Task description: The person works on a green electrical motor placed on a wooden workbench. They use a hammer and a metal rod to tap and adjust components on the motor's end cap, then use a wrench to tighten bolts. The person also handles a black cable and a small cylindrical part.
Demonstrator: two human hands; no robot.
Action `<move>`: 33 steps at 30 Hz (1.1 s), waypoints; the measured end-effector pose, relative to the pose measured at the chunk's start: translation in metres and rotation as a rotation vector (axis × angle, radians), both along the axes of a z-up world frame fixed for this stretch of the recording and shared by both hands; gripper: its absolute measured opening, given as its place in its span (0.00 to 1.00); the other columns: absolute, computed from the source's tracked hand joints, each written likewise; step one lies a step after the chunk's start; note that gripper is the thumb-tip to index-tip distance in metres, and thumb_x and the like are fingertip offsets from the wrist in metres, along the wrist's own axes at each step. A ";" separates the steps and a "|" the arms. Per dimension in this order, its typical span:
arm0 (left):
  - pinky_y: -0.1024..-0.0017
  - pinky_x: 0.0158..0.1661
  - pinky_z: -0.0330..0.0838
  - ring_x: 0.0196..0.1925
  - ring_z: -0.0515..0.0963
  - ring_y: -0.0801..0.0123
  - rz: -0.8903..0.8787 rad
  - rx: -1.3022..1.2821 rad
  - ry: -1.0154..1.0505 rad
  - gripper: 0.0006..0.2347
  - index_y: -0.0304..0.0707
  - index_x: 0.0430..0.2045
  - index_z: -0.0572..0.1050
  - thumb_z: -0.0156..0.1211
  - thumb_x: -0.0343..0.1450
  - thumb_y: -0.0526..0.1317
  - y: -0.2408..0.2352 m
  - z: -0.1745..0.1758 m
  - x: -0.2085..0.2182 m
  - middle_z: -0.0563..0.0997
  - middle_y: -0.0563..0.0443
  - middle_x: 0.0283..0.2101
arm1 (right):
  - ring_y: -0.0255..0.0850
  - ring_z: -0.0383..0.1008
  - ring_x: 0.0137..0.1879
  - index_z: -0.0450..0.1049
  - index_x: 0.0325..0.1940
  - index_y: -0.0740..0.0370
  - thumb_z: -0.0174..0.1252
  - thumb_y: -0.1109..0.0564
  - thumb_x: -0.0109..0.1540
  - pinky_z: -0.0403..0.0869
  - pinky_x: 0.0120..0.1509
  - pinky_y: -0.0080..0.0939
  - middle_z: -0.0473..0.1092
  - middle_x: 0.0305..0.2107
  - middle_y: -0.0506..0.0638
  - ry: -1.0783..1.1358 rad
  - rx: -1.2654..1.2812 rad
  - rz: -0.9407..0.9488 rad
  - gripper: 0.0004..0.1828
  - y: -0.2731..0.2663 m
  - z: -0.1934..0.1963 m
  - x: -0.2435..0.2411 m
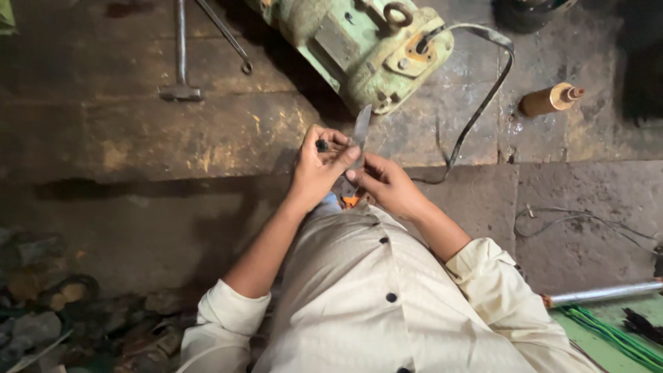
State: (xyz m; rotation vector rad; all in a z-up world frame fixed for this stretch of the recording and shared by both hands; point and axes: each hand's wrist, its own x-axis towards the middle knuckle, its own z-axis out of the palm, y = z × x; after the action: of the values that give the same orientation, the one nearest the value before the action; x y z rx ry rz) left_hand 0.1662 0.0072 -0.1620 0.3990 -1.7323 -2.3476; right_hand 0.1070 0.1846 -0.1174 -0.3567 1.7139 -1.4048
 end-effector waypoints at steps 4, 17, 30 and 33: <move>0.72 0.40 0.70 0.40 0.75 0.72 -0.047 0.178 -0.328 0.06 0.38 0.43 0.70 0.48 0.78 0.39 -0.016 -0.045 0.008 0.76 0.50 0.42 | 0.32 0.75 0.32 0.68 0.51 0.63 0.51 0.57 0.70 0.75 0.37 0.37 0.74 0.29 0.46 0.268 0.007 -0.014 0.09 0.036 -0.017 0.001; 0.70 0.51 0.81 0.52 0.83 0.66 -0.152 -0.448 0.041 0.08 0.28 0.42 0.73 0.60 0.71 0.26 -0.023 -0.049 0.004 0.82 0.43 0.51 | 0.41 0.67 0.29 0.70 0.47 0.64 0.56 0.53 0.69 0.69 0.37 0.42 0.69 0.24 0.52 0.511 0.249 -0.169 0.11 0.055 -0.037 0.026; 0.72 0.53 0.79 0.51 0.81 0.73 -0.305 -0.113 0.040 0.07 0.30 0.41 0.74 0.61 0.71 0.26 -0.029 -0.023 0.039 0.80 0.49 0.47 | 0.28 0.66 0.28 0.82 0.41 0.64 0.69 0.58 0.61 0.68 0.34 0.31 0.68 0.20 0.44 0.465 0.051 -0.303 0.08 -0.009 -0.021 0.035; 0.70 0.49 0.78 0.48 0.83 0.69 -0.292 -0.365 0.084 0.07 0.30 0.37 0.75 0.64 0.68 0.27 -0.038 -0.007 0.041 0.82 0.48 0.44 | 0.27 0.65 0.32 0.81 0.48 0.64 0.68 0.60 0.60 0.67 0.37 0.31 0.69 0.24 0.43 0.499 0.022 -0.265 0.12 -0.014 -0.025 0.037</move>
State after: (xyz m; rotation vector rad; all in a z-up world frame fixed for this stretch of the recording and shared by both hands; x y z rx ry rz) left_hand 0.2074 -0.0313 -0.1692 -0.0138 -2.2439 -2.1129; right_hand 0.1437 0.1705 -0.1426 -0.5149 2.2451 -1.5744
